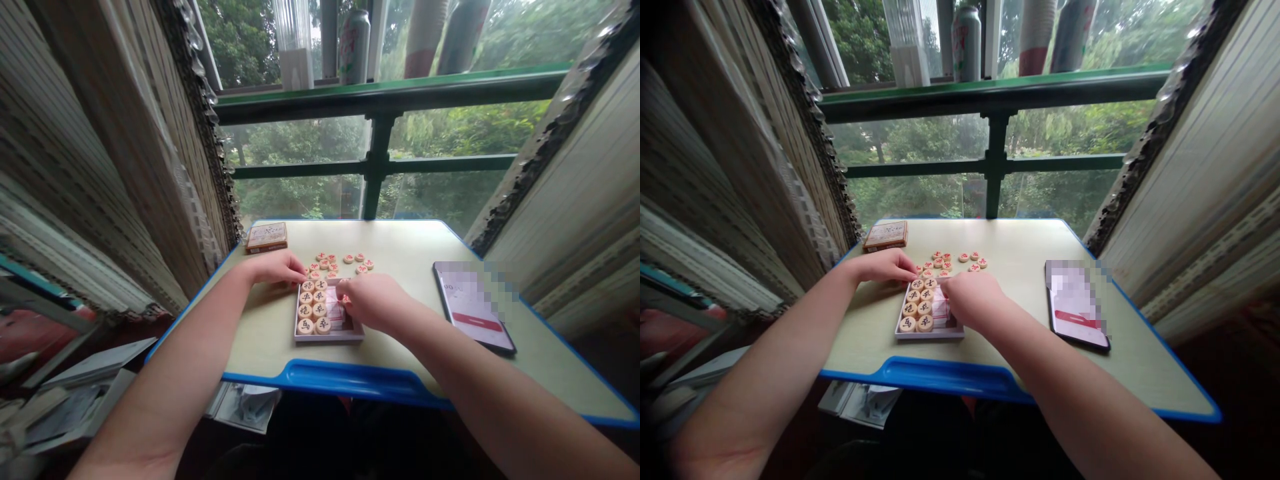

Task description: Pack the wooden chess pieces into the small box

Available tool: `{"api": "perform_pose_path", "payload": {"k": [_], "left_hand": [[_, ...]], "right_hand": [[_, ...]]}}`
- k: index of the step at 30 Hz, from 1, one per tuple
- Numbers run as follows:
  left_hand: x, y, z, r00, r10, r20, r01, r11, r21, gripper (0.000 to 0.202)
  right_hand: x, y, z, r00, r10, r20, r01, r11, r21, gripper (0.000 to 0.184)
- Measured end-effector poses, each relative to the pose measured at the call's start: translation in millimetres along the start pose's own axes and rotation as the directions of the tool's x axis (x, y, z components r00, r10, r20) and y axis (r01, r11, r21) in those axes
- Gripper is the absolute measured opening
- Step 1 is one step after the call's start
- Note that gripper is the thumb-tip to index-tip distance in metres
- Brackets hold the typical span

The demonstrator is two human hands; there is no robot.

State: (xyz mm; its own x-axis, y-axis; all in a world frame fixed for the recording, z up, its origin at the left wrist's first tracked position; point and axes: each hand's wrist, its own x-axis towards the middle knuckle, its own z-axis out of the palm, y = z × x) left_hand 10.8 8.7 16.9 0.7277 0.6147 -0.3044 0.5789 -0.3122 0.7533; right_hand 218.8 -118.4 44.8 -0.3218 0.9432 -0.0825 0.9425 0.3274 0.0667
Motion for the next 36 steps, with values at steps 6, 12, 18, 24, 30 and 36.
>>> {"api": "perform_pose_path", "payload": {"k": [6, 12, 18, 24, 30, 36], "left_hand": [[-0.3, 2.7, 1.2, 1.0, -0.006, -0.012, 0.006, 1.0, -0.006, 0.033], [1.0, 3.3, 3.4, 0.997, -0.022, -0.079, 0.026, 0.999, 0.042, 0.028], [8.5, 12.6, 17.1, 0.969, -0.01, -0.248, 0.026, 0.998, 0.061, 0.022], [15.3, 9.3, 19.2, 0.902, 0.09, -0.422, 0.019, 0.969, 0.247, 0.028], [17.0, 2.0, 14.0, 0.874, 0.197, -0.444, 0.012, 0.905, 0.425, 0.031], [15.2, 3.7, 13.4, 0.921, 0.102, -0.376, 0.029, 0.944, 0.328, 0.037]], "right_hand": [[-1.9, 0.9, -1.6, 1.0, 0.015, 0.005, -0.016, 0.999, 0.041, 0.029], [4.1, 14.6, -6.5, 0.986, 0.12, -0.119, -0.105, 0.986, 0.126, 0.027], [25.9, 49.6, 9.7, 0.916, 0.362, -0.173, -0.321, 0.92, 0.227, 0.031], [33.2, 69.8, 21.8, 0.925, 0.366, -0.1, -0.326, 0.902, 0.282, 0.044], [32.5, 71.4, 20.8, 0.929, 0.369, -0.032, -0.344, 0.892, 0.292, 0.055], [34.9, 75.7, 22.3, 0.899, 0.434, -0.059, -0.387, 0.851, 0.355, 0.066]]}}
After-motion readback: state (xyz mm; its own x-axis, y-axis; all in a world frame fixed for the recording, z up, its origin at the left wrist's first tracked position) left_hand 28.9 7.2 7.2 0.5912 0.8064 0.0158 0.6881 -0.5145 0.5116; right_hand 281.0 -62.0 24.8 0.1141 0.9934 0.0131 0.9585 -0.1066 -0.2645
